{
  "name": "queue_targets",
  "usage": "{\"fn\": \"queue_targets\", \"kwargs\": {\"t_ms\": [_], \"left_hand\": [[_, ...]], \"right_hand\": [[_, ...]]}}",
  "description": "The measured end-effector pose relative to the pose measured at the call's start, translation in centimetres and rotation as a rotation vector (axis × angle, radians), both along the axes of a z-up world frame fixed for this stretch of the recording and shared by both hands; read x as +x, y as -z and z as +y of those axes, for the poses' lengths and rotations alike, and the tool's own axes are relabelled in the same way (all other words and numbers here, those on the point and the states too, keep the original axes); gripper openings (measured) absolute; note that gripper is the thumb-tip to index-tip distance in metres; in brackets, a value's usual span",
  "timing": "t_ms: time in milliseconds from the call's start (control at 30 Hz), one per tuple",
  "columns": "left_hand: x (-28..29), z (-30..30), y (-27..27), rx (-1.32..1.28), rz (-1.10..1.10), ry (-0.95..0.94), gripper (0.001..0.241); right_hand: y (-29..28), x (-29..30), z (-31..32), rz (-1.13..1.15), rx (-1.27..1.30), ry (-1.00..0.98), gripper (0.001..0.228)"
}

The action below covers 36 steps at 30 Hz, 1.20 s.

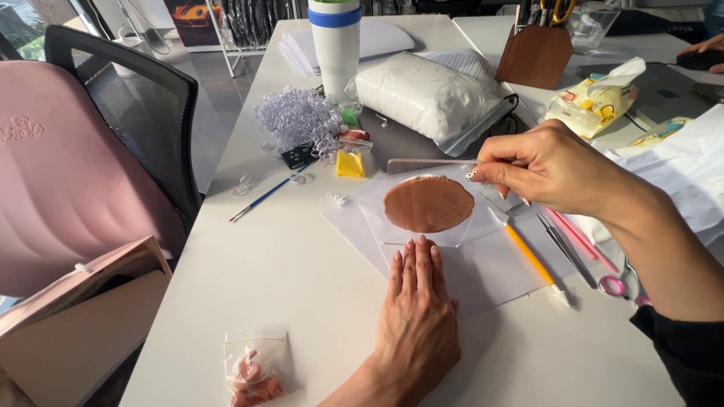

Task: The person applies small decorative dots to a pastry with a white topping using a thin tool, then rolls a piece of orange dough by hand and places the pastry into a clear container.

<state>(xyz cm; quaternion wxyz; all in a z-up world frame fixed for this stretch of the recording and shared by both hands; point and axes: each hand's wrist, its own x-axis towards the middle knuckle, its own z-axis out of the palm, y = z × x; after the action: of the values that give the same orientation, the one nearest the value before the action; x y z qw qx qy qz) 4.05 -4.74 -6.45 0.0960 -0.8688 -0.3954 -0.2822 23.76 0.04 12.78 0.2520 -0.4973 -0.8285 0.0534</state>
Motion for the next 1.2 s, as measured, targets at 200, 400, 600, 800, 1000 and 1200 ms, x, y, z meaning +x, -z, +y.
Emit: {"fn": "queue_targets", "kwargs": {"t_ms": [200, 400, 600, 800, 1000, 1200], "left_hand": [[-0.2, -0.3, -0.2, 0.005, 0.003, -0.045, 0.084], [-0.7, -0.2, -1.1, -0.037, -0.037, 0.121, 0.078], [-0.4, -0.2, -0.2, -0.036, -0.002, 0.113, 0.075], [-0.4, 0.0, -0.2, -0.046, -0.01, 0.125, 0.077], [-4.9, 4.1, -7.2, 0.119, -0.465, 0.004, 0.07], [-5.8, 6.0, -6.5, 0.122, -0.012, -0.021, 0.172]], "right_hand": [[0.3, 0.2, 0.2, 0.002, -0.02, 0.03, 0.03], [0.1, -0.1, 0.0, 0.023, -0.036, 0.005, 0.031], [0.3, -0.1, -0.1, 0.075, -0.077, -0.052, 0.025], [0.5, 0.4, 0.3, 0.137, -0.131, -0.084, 0.029], [-0.1, -0.5, -0.1, 0.022, -0.016, -0.049, 0.031], [0.0, -0.5, -0.2, 0.049, -0.043, -0.028, 0.03]]}}
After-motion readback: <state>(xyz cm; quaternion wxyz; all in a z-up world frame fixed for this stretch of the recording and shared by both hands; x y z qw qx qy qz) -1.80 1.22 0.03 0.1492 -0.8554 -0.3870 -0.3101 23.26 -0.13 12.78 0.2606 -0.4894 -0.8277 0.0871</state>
